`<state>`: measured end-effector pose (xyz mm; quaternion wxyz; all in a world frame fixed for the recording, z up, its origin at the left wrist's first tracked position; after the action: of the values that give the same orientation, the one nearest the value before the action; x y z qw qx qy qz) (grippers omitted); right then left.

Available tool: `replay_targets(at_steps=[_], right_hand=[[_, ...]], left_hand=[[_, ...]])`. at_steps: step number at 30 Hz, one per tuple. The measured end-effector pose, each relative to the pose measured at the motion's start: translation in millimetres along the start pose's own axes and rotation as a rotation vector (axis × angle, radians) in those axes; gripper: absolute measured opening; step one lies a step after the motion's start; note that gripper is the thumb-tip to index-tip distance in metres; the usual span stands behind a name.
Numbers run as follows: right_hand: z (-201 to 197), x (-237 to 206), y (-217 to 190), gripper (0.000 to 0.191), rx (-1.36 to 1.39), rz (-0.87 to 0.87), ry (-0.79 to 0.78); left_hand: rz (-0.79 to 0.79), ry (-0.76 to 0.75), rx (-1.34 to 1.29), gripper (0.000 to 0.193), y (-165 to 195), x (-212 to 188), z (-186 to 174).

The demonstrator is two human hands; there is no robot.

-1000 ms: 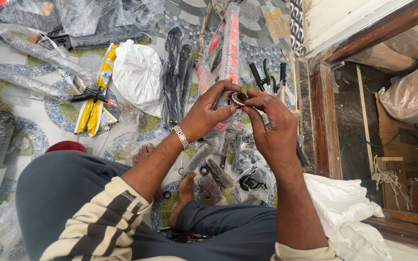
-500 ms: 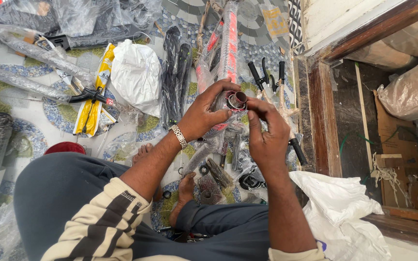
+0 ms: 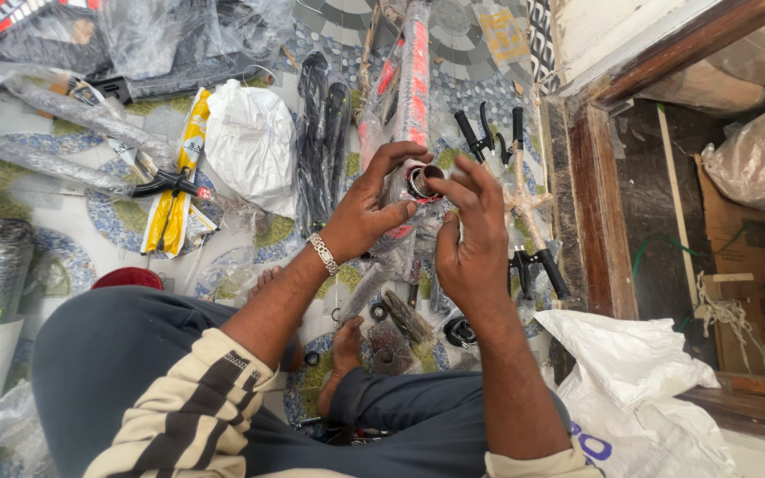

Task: The person sits on the floor and assembles a bicycle headset by inserting bearings into a fork steerer tube. They handle the metal tube, bearings, and a red lubricant, then use a hammer to tap the components into place.

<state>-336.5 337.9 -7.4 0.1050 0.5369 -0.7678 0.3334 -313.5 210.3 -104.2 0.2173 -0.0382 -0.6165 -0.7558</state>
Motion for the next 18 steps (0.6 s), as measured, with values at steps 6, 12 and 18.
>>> replay_targets(at_steps=[6, 12, 18], right_hand=[[-2, 16, -22, 0.058, -0.319, -0.167, -0.129], [-1, 8, -26, 0.058, -0.311, -0.152, -0.083], [-1, -53, 38, 0.056, 0.215, 0.084, 0.127]], left_hand=[[-0.021, -0.012, -0.031, 0.061, -3, -1, 0], [-0.065, -0.018, 0.046, 0.061, -6, -1, 0], [0.031, 0.004, 0.171, 0.066, -20, -10, -6]])
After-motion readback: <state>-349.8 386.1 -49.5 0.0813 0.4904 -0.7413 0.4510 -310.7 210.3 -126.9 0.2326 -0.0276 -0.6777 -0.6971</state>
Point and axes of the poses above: each hand's wrist, its own x-axis towards the middle knuckle, its own z-axis out of the palm, y = z × x, the point moved 8 cm from there along x, towards the middle knuckle, and after that the axes turned 9 degrees about -z, right-handed, at the moved point
